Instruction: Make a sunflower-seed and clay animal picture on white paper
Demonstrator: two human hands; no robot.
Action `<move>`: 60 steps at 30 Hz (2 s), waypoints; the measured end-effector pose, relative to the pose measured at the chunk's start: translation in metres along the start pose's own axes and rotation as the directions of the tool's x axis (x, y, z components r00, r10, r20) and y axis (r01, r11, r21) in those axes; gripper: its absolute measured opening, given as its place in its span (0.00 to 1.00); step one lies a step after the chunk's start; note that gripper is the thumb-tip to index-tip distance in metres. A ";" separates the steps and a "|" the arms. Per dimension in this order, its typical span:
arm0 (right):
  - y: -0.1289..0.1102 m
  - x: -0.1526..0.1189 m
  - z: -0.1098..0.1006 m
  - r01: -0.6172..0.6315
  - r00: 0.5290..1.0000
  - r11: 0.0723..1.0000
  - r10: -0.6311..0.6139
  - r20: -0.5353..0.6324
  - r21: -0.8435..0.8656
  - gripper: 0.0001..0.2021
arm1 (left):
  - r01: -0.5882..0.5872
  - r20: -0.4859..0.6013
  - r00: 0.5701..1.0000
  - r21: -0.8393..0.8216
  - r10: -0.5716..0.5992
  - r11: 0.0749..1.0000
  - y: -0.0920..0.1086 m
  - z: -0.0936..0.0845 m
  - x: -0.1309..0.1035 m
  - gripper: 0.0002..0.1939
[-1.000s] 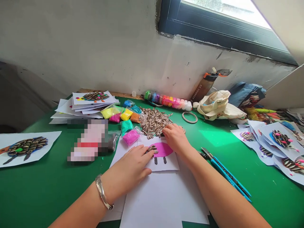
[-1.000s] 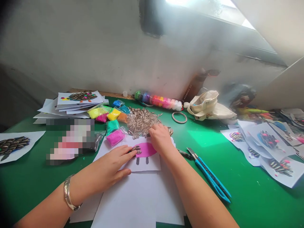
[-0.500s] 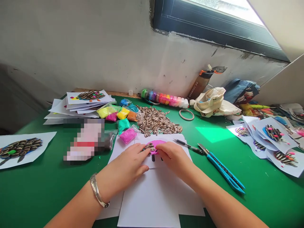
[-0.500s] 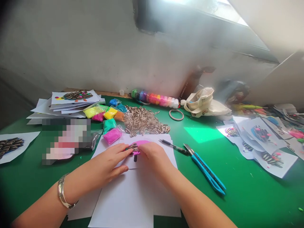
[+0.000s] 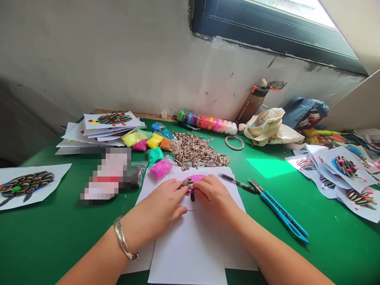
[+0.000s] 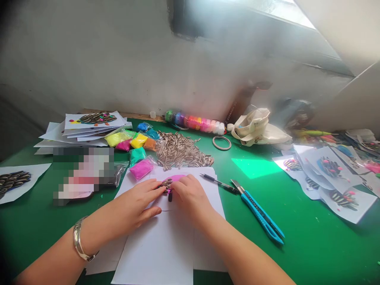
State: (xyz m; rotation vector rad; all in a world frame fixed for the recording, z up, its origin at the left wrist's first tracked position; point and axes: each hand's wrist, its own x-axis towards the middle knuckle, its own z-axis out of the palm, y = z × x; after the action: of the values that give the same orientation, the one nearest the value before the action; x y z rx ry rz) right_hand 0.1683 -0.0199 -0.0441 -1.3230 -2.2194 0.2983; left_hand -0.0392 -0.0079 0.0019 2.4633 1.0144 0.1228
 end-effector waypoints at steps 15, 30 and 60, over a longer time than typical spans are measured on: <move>-0.004 -0.001 0.016 -0.032 0.998 0.997 0.027 -0.063 -0.072 0.07 | 0.011 -0.017 1.000 0.048 -0.011 0.999 0.002 0.005 0.002 0.12; 0.001 -0.007 0.002 -0.028 0.999 0.985 0.021 -0.047 -0.168 0.11 | 0.000 -0.036 0.999 0.057 0.002 0.998 0.002 0.004 0.000 0.15; -0.002 -0.006 0.008 -0.045 0.998 0.980 0.038 -0.042 -0.192 0.10 | 0.008 -0.034 0.999 0.042 -0.007 0.999 0.004 0.005 0.001 0.12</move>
State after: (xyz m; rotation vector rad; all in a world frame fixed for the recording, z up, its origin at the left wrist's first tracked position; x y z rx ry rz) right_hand 0.1644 -0.0259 -0.0523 -1.4647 -2.2366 0.0728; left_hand -0.0349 -0.0120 -0.0008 2.5027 1.0501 0.1425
